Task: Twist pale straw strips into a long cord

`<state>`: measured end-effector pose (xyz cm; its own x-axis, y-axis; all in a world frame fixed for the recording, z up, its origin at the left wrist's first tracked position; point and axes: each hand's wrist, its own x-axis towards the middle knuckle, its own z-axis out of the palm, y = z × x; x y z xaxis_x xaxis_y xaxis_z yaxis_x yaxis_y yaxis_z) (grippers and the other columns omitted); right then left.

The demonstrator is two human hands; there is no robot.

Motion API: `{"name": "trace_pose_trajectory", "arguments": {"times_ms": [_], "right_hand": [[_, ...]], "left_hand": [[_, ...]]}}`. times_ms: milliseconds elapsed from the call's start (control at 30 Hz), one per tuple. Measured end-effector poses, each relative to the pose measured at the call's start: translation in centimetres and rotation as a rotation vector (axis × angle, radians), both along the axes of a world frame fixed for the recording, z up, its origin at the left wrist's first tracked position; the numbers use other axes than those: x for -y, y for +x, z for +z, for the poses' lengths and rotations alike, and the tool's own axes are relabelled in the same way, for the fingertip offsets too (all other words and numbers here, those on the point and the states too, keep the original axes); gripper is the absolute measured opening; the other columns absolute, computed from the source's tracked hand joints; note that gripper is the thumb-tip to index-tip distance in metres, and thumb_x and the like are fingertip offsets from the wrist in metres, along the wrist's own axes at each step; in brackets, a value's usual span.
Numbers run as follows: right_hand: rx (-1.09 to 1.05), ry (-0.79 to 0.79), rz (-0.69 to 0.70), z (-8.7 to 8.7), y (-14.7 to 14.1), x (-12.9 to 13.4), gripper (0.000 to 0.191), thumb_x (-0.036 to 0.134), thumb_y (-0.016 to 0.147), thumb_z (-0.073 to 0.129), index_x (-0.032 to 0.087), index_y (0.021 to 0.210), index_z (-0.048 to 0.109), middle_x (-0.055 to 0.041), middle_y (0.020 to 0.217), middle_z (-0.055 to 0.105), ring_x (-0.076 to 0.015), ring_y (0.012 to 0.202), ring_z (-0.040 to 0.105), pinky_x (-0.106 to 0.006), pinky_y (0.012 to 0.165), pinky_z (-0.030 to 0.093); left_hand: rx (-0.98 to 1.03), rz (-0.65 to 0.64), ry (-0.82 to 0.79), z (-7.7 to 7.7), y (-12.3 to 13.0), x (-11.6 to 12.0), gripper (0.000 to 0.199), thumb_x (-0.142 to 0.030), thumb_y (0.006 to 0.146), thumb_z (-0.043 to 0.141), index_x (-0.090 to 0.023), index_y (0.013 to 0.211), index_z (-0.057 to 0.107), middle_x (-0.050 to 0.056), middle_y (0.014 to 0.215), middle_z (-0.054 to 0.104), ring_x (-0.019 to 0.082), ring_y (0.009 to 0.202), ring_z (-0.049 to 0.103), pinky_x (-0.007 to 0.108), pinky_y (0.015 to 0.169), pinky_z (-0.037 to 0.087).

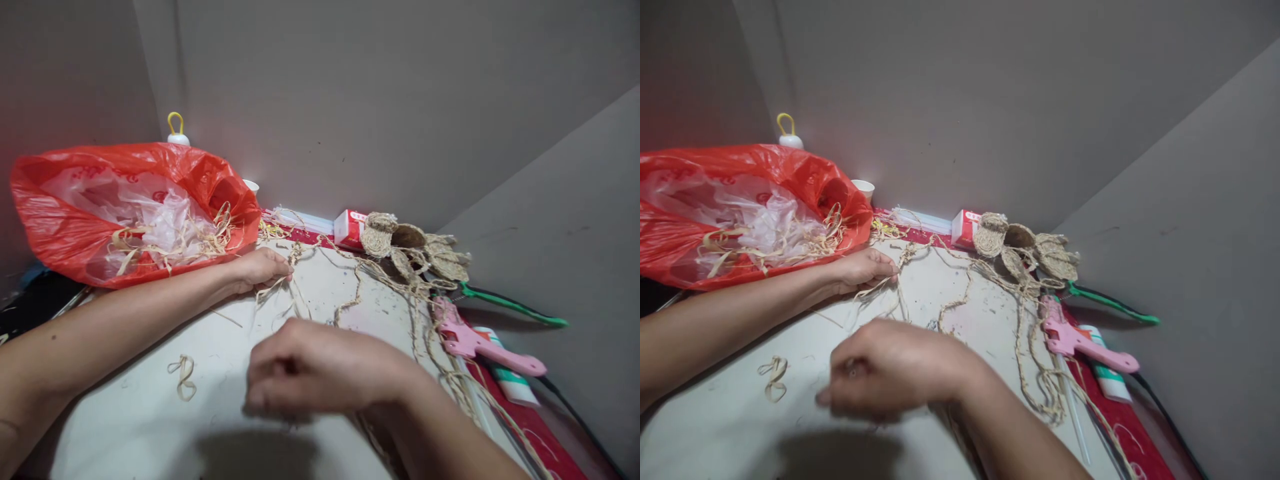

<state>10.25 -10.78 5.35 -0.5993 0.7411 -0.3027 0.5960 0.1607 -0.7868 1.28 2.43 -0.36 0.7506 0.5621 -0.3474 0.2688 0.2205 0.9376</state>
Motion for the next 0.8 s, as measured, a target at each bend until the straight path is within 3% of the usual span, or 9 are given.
{"name": "trace_pose_trajectory", "arguments": {"times_ms": [33,133,167,200,267,367,500,600,800], "right_hand": [[-0.073,-0.025,-0.165,0.1,1.0,-0.6,0.025,0.03,0.084,0.056,0.018,0.063,0.06,0.0035,0.052,0.052,-0.0085,0.046,0.044,-0.022,0.047,0.032],[-0.279,0.113,-0.917,-0.7,3.9,-3.0,0.034,0.029,0.083,0.06,0.019,0.053,0.047,0.0048,0.046,0.041,-0.0071,0.042,0.035,-0.021,0.042,0.029],[-0.373,0.092,-1.098,-1.4,4.6,-3.8,0.031,0.027,0.082,0.061,0.019,0.056,0.048,0.0034,0.049,0.045,-0.0076,0.044,0.038,-0.02,0.042,0.032],[-0.398,0.064,-1.139,-2.0,5.0,-4.6,0.026,0.027,0.085,0.057,0.018,0.062,0.051,0.0011,0.056,0.05,-0.0085,0.047,0.044,-0.02,0.044,0.036],[-0.446,-0.022,-1.146,-3.5,5.0,-5.6,0.021,0.027,0.088,0.052,0.018,0.07,0.054,-0.0029,0.064,0.056,-0.011,0.052,0.052,-0.022,0.047,0.043],[-0.518,-0.16,-1.064,-5.1,3.9,-6.0,0.022,0.028,0.09,0.046,0.017,0.074,0.054,-0.0032,0.062,0.056,-0.011,0.048,0.052,-0.024,0.046,0.046],[-0.548,-0.275,-0.993,-5.9,3.3,-6.0,0.031,0.031,0.091,0.042,0.017,0.064,0.048,0.0046,0.044,0.042,-0.0055,0.032,0.031,-0.017,0.031,0.028],[-0.517,-0.315,-0.951,-5.9,4.1,-6.2,0.032,0.033,0.087,0.048,0.016,0.06,0.048,0.0075,0.04,0.036,-0.0031,0.029,0.021,-0.016,0.028,0.013],[-0.47,-0.335,-0.884,-5.9,5.7,-6.6,0.027,0.03,0.081,0.057,0.016,0.058,0.052,0.0084,0.039,0.036,-0.0025,0.029,0.022,-0.016,0.028,0.012]], "left_hand": [[0.008,-0.001,0.001,0.0,0.0,0.0,0.025,-0.017,0.081,0.053,-0.015,0.057,0.051,-0.008,0.034,0.028,0.004,0.032,0.018,0.022,0.037,0.009],[0.028,-0.01,0.0,-0.1,0.0,-0.1,0.023,-0.016,0.081,0.052,-0.015,0.057,0.051,-0.008,0.035,0.028,0.004,0.032,0.019,0.022,0.037,0.01],[0.029,-0.014,-0.001,-0.1,0.0,-0.1,0.023,-0.017,0.081,0.052,-0.015,0.058,0.052,-0.008,0.035,0.027,0.004,0.032,0.018,0.022,0.037,0.009],[0.027,-0.018,0.0,-0.1,0.0,-0.1,0.024,-0.018,0.082,0.051,-0.015,0.058,0.052,-0.009,0.035,0.027,0.004,0.031,0.017,0.022,0.037,0.009],[0.03,-0.019,0.013,-0.2,0.0,0.0,0.026,-0.019,0.083,0.05,-0.015,0.058,0.051,-0.008,0.035,0.028,0.004,0.031,0.018,0.022,0.036,0.01],[0.043,-0.019,0.047,-0.4,0.0,0.1,0.026,-0.02,0.084,0.05,-0.016,0.058,0.049,-0.007,0.037,0.034,0.004,0.032,0.021,0.021,0.036,0.012],[0.038,-0.044,0.07,-0.6,0.1,0.2,0.024,-0.019,0.083,0.05,-0.015,0.059,0.05,-0.008,0.037,0.035,0.004,0.032,0.021,0.021,0.035,0.011],[0.025,-0.07,0.069,-0.6,0.1,0.1,0.022,-0.018,0.083,0.049,-0.014,0.061,0.054,-0.008,0.037,0.033,0.004,0.031,0.02,0.021,0.035,0.01],[-0.004,-0.101,0.065,-0.5,0.2,-0.3,0.017,-0.016,0.081,0.051,-0.012,0.066,0.059,-0.008,0.037,0.034,0.003,0.031,0.021,0.02,0.035,0.01]]}}
